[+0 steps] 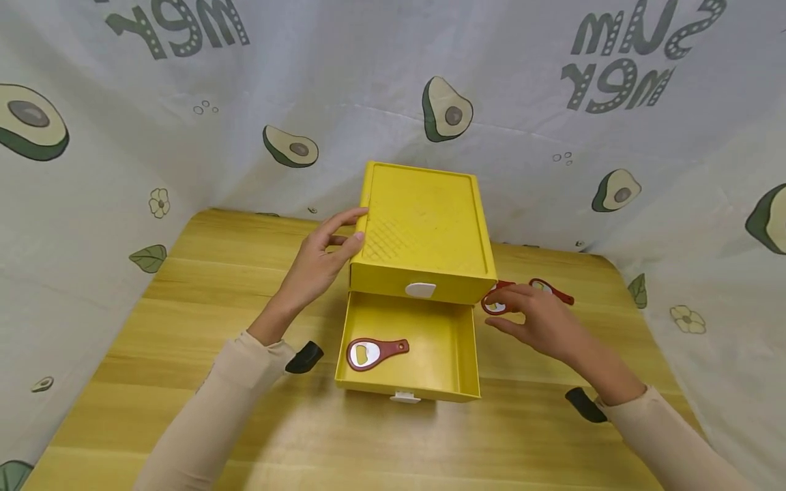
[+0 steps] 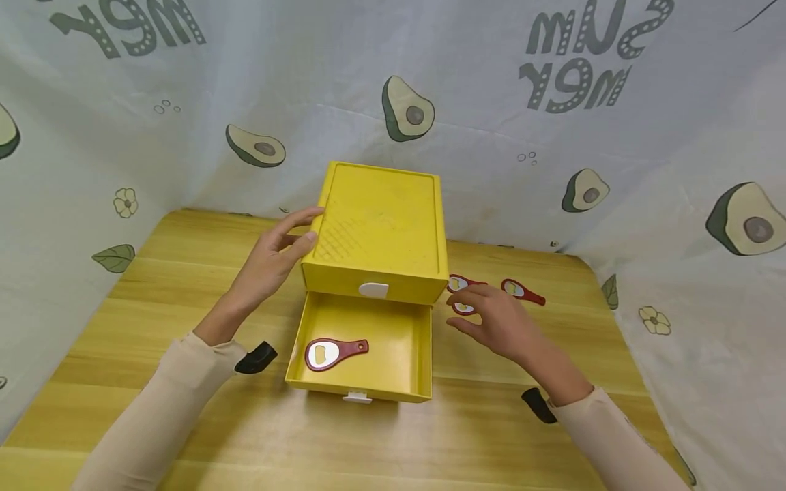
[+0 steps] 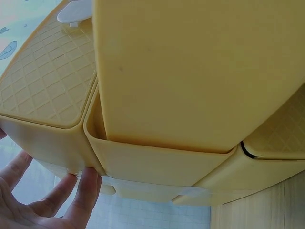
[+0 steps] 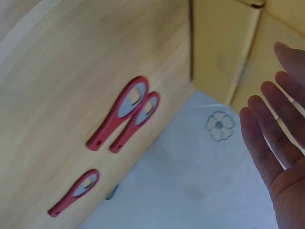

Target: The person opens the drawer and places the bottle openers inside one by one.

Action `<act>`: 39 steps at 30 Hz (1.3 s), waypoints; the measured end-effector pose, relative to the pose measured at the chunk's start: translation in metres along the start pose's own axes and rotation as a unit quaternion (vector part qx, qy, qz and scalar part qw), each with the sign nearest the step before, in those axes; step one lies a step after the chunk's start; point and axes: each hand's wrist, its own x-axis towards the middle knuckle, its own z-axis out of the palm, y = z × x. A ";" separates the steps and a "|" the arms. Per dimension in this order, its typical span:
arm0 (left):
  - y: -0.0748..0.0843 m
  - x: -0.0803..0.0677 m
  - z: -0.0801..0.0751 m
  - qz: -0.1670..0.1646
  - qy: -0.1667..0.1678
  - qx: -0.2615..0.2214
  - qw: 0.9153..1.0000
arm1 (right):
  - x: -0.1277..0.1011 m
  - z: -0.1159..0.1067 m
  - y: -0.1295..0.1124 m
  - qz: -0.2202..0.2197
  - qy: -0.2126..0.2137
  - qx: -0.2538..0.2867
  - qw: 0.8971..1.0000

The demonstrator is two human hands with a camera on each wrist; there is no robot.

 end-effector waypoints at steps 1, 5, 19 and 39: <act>0.000 0.000 0.000 0.000 -0.001 -0.001 1.000 | 0.000 0.002 0.004 0.006 -0.006 0.003 1.000; -0.001 0.001 0.000 0.003 -0.004 -0.011 1.000 | -0.001 0.007 0.020 0.032 -0.042 0.016 0.998; -0.002 0.002 0.002 -0.002 -0.005 -0.009 1.000 | -0.005 0.037 0.056 0.072 -0.142 0.067 0.985; -0.001 0.001 -0.002 -0.005 0.003 -0.003 1.000 | -0.009 0.060 0.073 0.050 -0.150 0.055 0.986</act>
